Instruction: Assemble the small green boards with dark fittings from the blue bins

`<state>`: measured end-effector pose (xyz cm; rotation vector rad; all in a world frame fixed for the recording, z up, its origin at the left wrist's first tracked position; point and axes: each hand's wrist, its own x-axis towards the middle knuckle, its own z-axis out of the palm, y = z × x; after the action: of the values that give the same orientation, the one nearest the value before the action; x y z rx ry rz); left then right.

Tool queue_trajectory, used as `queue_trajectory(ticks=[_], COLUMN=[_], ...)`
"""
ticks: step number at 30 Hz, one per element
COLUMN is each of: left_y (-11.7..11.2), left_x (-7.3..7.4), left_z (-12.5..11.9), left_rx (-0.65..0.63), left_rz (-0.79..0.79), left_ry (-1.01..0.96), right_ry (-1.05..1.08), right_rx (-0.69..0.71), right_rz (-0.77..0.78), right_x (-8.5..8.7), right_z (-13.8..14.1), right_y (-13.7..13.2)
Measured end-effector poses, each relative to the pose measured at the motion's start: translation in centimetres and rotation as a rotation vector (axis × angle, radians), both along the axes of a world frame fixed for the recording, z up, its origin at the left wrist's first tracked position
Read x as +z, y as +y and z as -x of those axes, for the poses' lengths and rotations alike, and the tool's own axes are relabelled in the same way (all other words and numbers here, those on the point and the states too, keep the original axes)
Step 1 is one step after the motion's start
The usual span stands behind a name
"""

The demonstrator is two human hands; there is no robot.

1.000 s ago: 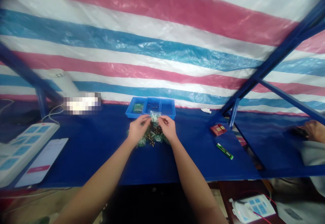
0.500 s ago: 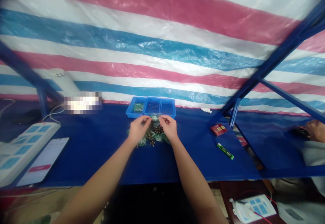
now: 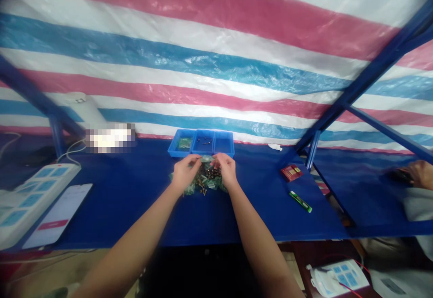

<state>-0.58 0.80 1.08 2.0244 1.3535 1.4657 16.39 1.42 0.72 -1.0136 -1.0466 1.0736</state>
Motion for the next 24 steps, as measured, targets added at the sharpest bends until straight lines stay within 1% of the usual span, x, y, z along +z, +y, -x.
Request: queue_trajectory(ticks=[6, 10, 13, 18, 24], left_y=[-0.24, -0.27, -0.20, -0.08, -0.08], left_x=[0.28, 0.43, 0.42, 0.30, 0.03], left_z=[0.28, 0.29, 0.11, 0.03, 0.03], left_rx=[-0.002, -0.031, -0.036, -0.002, 0.071], left_rz=[0.015, 0.036, 0.020, -0.004, 0.012], left_ry=[-0.014, -0.023, -0.015, 0.005, -0.056], right_ry=[-0.043, -0.020, -0.019, -0.094, -0.130], right_rx=[0.009, 0.009, 0.019, 0.027, 0.015], right_rz=[-0.010, -0.035, -0.028, -0.002, 0.031], right_x=[-0.17, -0.39, -0.47, -0.40, -0.17], right_z=[0.11, 0.16, 0.06, 0.09, 0.19], right_y=[0.01, 0.17, 0.24, 0.06, -0.02])
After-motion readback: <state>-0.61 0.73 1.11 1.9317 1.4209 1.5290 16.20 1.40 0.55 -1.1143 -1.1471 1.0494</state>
